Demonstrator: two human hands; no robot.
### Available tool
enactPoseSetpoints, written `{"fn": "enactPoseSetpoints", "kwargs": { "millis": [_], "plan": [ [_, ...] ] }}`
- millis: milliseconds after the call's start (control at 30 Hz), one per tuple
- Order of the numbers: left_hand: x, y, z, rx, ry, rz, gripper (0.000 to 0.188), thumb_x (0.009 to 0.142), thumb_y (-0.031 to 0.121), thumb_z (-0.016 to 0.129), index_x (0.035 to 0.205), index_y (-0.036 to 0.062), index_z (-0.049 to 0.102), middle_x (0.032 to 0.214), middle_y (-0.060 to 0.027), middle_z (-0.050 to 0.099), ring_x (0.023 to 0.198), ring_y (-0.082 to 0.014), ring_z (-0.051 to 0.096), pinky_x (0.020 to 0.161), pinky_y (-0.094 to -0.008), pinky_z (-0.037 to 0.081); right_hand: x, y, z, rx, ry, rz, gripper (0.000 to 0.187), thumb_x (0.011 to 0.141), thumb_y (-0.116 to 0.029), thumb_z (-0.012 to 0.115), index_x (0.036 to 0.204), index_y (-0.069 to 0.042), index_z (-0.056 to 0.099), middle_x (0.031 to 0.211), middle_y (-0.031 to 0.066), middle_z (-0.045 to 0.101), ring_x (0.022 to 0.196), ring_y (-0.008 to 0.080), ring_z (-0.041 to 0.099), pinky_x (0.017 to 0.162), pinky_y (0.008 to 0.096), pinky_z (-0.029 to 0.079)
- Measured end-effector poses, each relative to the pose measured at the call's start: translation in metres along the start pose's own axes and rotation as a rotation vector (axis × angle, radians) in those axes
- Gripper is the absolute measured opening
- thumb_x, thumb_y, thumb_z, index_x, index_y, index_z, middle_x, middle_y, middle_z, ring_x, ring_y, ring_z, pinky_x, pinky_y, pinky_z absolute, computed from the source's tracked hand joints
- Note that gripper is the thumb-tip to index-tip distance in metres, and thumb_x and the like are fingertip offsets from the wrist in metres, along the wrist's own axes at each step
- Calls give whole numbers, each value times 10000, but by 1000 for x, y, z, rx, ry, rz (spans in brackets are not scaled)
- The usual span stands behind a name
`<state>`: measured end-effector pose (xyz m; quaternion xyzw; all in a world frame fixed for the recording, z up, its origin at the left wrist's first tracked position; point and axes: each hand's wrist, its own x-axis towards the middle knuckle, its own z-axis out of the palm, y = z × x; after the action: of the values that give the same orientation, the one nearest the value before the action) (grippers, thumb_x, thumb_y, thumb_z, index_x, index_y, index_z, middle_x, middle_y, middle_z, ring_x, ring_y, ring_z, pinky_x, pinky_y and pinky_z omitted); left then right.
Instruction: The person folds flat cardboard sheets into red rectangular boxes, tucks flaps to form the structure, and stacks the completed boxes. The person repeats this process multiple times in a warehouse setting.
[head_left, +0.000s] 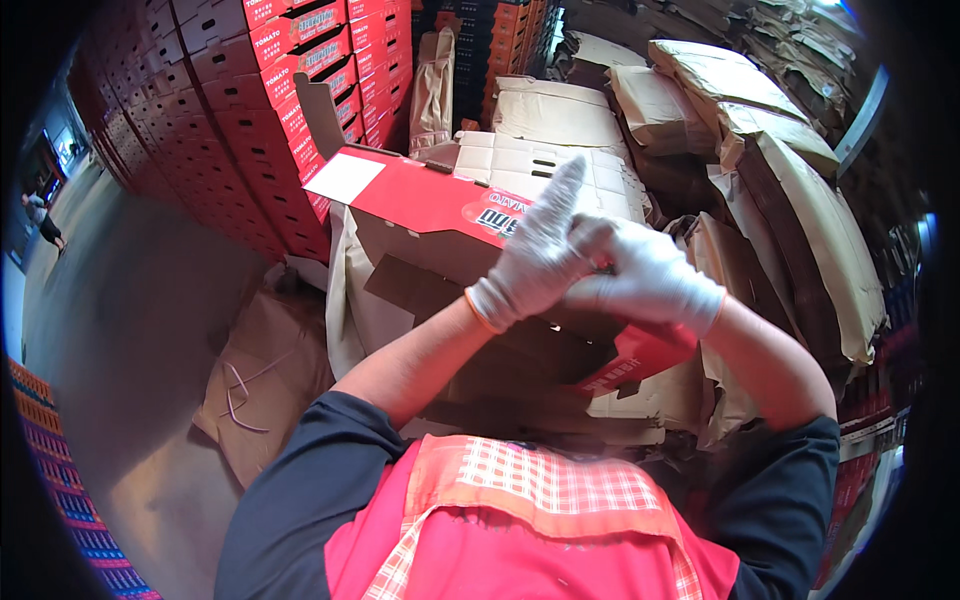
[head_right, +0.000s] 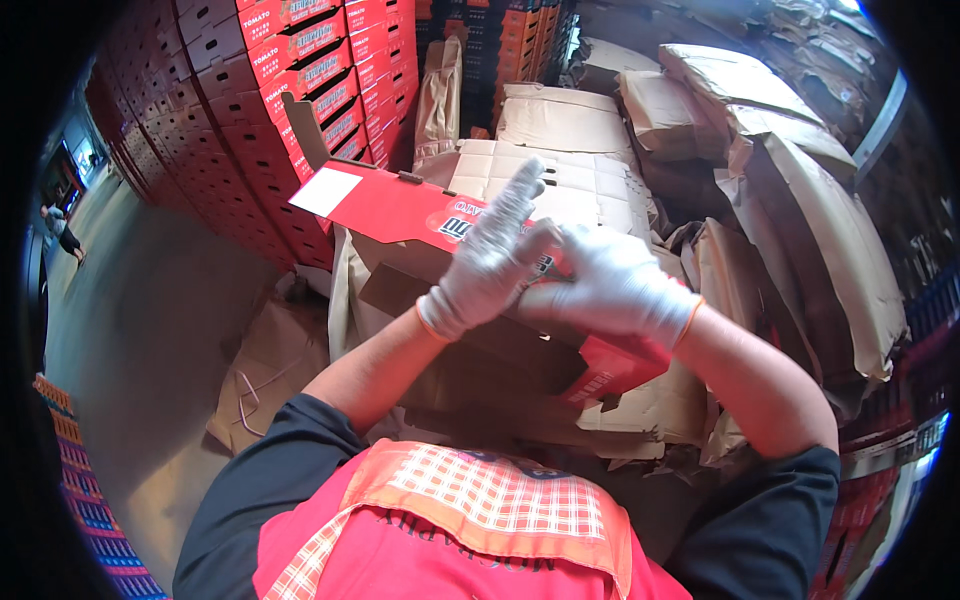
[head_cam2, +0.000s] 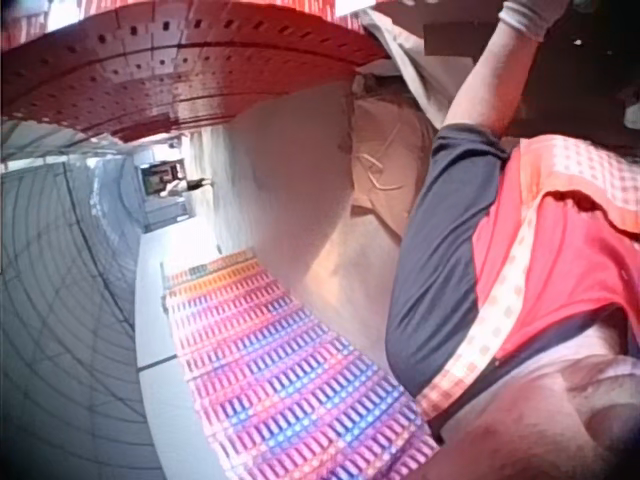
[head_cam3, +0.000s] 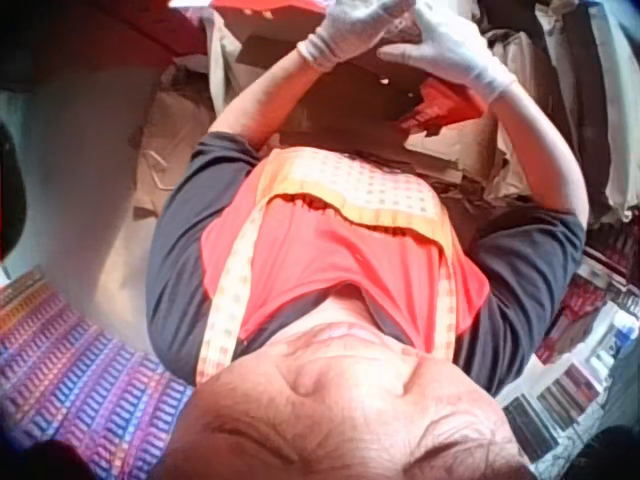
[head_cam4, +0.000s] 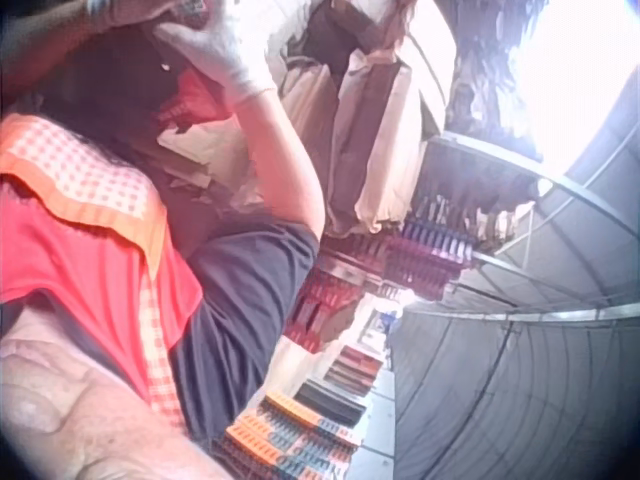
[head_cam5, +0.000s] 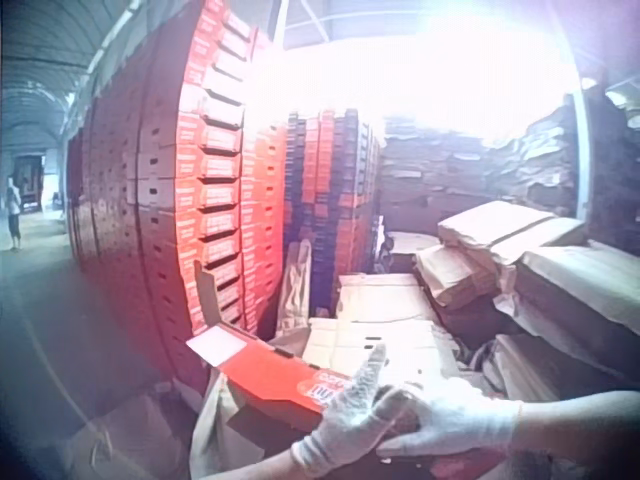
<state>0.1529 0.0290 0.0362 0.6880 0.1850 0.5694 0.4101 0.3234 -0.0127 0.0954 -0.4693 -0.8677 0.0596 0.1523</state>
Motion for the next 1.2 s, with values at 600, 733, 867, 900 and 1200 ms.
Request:
{"fn": "enactPoseSetpoints", "kwargs": {
  "millis": [600,733,867,900,1200],
  "plan": [
    [-78,36,-45,765,-587,257,977,605,418,847,1423,41,470,1451,-236,441,1323,-453,425,1101,-540,354,-139,185,228,1058,10,933,282,928,-243,608,978,15,711,943,41,697,860,167,630,814,339,513],
    [-52,25,28,678,-460,412,895,640,379,827,1380,4,491,1396,-243,479,1215,-435,499,1031,-503,422,-138,172,181,985,350,864,271,978,-228,570,1012,-2,715,962,41,700,865,125,618,797,316,519],
    [-40,3,70,512,-280,460,905,642,385,852,1395,34,492,1413,-267,478,1161,-449,551,999,-510,460,-122,118,34,818,1039,308,208,1021,-141,537,1158,-29,645,995,55,683,915,118,636,851,266,513],
    [-38,-2,77,479,-258,479,918,640,390,856,1401,34,486,1417,-271,476,1147,-447,559,991,-507,465,-119,92,13,751,1028,320,224,1025,-113,513,1206,-27,614,1019,57,678,938,124,635,855,276,515],
    [-53,-20,108,287,94,315,1533,542,550,912,1574,96,-127,1609,-298,39,1470,-480,180,1125,-510,321,-65,18,-24,475,82,603,269,760,-177,770,839,-46,549,817,92,611,730,191,620,683,320,511]
  ]
}}
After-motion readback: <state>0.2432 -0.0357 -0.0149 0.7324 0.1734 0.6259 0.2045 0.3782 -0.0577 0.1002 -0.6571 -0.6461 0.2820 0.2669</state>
